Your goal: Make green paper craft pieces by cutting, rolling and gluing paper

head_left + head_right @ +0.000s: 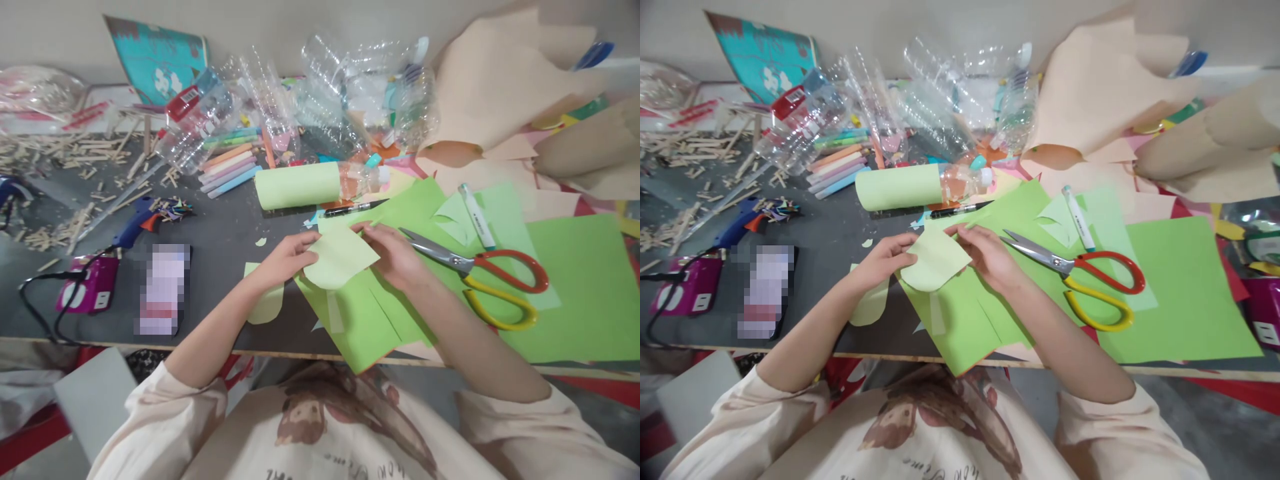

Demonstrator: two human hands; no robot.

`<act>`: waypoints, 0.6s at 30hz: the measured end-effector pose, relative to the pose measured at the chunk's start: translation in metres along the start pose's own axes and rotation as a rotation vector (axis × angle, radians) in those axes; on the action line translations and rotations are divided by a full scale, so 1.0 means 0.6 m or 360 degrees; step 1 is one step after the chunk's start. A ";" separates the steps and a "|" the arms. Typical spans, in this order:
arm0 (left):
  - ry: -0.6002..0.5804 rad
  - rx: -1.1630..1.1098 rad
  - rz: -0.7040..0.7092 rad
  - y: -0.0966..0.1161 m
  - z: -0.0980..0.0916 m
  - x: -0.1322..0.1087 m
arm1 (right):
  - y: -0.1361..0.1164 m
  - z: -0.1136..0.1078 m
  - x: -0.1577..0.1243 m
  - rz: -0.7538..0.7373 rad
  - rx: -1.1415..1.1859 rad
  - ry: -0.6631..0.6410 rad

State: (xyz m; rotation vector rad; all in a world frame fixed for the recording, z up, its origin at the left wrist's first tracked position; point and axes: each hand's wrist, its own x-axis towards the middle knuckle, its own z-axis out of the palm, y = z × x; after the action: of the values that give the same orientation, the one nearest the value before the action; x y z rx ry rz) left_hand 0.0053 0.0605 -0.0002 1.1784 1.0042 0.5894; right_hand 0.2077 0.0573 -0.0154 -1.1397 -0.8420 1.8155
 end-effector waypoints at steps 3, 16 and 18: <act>-0.0002 -0.0121 -0.0045 0.001 -0.003 0.000 | 0.001 -0.001 0.002 -0.0111 0.0003 0.0171; 0.0454 -0.0275 0.0325 -0.012 -0.011 0.009 | -0.008 -0.023 -0.007 -0.0722 -0.1428 0.0282; 0.0494 -0.0333 0.0360 -0.016 -0.008 0.008 | -0.001 -0.019 -0.008 -0.0919 -0.1733 0.0272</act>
State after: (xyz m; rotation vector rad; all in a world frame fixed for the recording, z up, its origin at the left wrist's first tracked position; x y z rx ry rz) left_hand 0.0024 0.0638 -0.0112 1.0392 1.0458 1.0566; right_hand 0.2195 0.0546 -0.0174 -1.4240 -1.9126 0.7056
